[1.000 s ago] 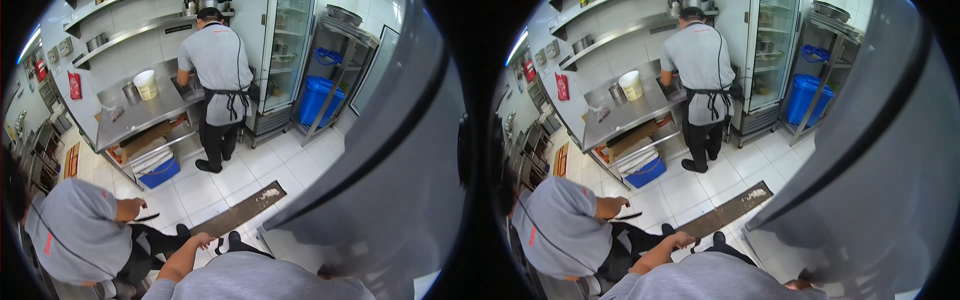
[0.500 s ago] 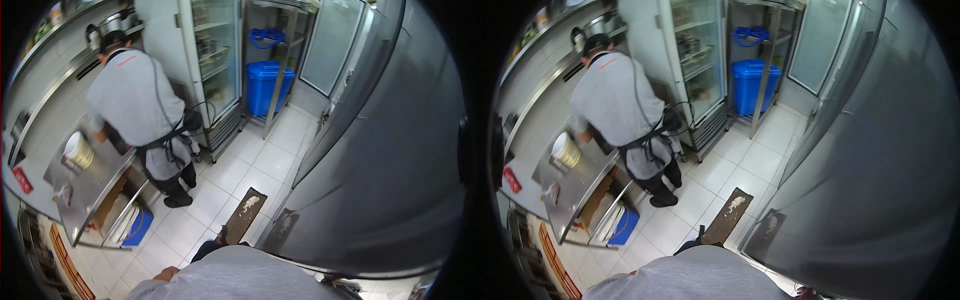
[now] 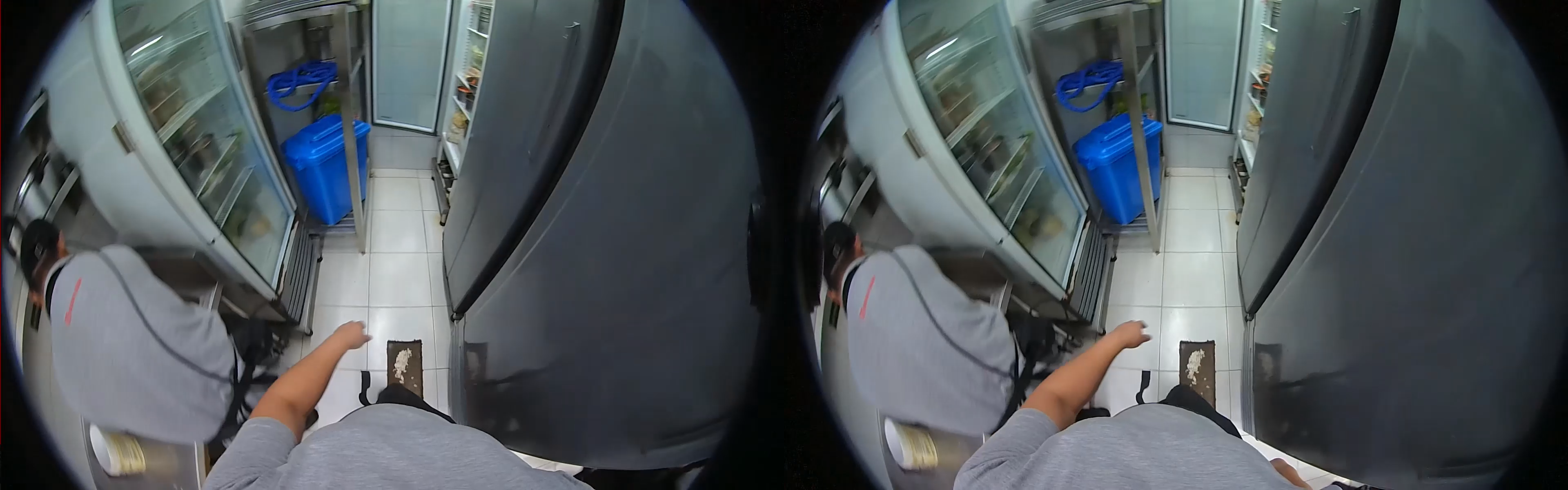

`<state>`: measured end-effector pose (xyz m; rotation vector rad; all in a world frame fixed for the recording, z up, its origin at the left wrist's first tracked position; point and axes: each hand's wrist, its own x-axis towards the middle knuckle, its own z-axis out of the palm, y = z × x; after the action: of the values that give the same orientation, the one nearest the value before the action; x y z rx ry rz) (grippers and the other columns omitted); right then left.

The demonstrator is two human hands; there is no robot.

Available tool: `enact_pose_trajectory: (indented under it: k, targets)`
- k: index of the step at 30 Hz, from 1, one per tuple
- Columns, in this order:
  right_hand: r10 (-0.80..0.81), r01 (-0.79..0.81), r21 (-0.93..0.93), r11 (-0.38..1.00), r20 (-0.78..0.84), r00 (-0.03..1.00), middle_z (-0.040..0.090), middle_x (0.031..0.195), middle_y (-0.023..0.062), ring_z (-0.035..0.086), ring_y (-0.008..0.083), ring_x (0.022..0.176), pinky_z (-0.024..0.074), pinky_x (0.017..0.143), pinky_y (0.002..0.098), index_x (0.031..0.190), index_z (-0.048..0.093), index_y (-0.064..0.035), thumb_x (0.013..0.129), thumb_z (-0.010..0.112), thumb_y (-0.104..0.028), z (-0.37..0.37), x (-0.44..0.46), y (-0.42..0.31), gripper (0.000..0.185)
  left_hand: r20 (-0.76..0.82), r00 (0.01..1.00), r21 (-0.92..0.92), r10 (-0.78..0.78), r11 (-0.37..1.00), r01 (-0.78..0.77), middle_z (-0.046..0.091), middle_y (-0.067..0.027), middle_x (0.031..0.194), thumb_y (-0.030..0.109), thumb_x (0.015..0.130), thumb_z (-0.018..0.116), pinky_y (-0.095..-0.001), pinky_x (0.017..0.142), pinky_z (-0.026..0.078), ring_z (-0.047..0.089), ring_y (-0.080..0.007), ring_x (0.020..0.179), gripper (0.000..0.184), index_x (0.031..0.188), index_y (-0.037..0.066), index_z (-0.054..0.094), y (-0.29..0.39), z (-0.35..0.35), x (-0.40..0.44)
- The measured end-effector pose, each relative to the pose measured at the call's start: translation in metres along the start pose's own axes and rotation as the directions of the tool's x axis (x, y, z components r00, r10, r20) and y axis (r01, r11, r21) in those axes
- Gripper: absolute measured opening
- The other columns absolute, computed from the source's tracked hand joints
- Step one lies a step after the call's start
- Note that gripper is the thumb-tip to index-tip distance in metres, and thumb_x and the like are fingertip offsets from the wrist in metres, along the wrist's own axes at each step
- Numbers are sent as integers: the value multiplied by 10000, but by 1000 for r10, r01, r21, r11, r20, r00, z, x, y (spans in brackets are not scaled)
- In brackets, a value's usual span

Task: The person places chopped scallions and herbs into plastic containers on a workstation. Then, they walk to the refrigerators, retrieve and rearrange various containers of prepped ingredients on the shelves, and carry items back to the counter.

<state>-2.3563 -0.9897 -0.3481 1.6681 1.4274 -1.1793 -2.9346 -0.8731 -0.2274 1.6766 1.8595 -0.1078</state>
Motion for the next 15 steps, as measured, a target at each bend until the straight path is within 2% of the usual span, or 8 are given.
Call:
enact_pose_trajectory:
  k: [3,6,8,9,12,13,14,15]
  targets:
    - [47,-48,47,998,25,999,705,883,118,678,278,840,547,728,421,965,706,-77,792,742,-245,-6,17,-34,244,62,977,-149,205,969,-194,647,-217,1212,496,878,637,-427,983,476,604,-370,1144,608,1281,43,599,46,-55,73]
    - [21,-22,20,1000,53,998,707,886,122,680,284,844,547,731,426,966,707,-78,792,740,-248,-38,44,-81,246,267,917,-379,295,907,-181,654,-208,1203,536,884,617,-428,987,467,602,-360,1149,590,1278,98,617,44,-76,137]
    - [-61,65,-60,996,67,996,708,889,124,681,288,846,547,734,430,968,707,-79,792,739,-250,-69,61,-121,247,121,943,-217,309,936,-279,656,-211,1192,549,889,594,-451,978,467,603,-372,1138,588,1237,77,640,1,-77,157]
    - [-139,149,-140,979,78,987,708,890,126,681,290,848,547,735,432,968,707,-79,792,738,-251,-92,71,-144,248,173,944,-124,282,957,-263,654,-211,1195,554,888,587,-456,977,467,603,-376,1134,585,1209,70,655,-39,-65,176]
    - [-451,449,-561,696,146,881,710,893,130,683,296,851,547,738,437,970,708,-79,792,736,-253,-196,104,-235,250,215,975,161,57,983,-92,669,-203,1160,537,866,598,-469,934,495,629,-386,1085,538,1095,63,712,-182,-27,218]
    - [-453,400,-307,863,-123,883,709,987,171,677,362,918,535,792,481,1010,713,-91,806,690,-322,-221,131,-258,309,189,978,133,-84,989,59,678,-200,1139,492,855,615,-474,915,507,643,-380,1062,487,1046,58,725,-208,-40,201]
    - [-285,285,-38,958,-245,927,699,1046,181,665,362,962,528,834,469,1007,715,-78,846,640,-364,-267,134,-306,336,311,920,151,-239,968,201,687,-188,1120,453,844,623,-459,892,521,658,-366,1034,441,1016,62,733,-245,-40,199]
    - [-497,465,-200,862,-511,702,682,743,124,644,208,657,511,628,365,908,710,-35,873,652,-289,-308,112,-351,263,263,910,128,-320,947,296,690,-188,1104,390,841,635,-440,870,535,669,-369,1001,383,1009,60,733,-284,-30,191]
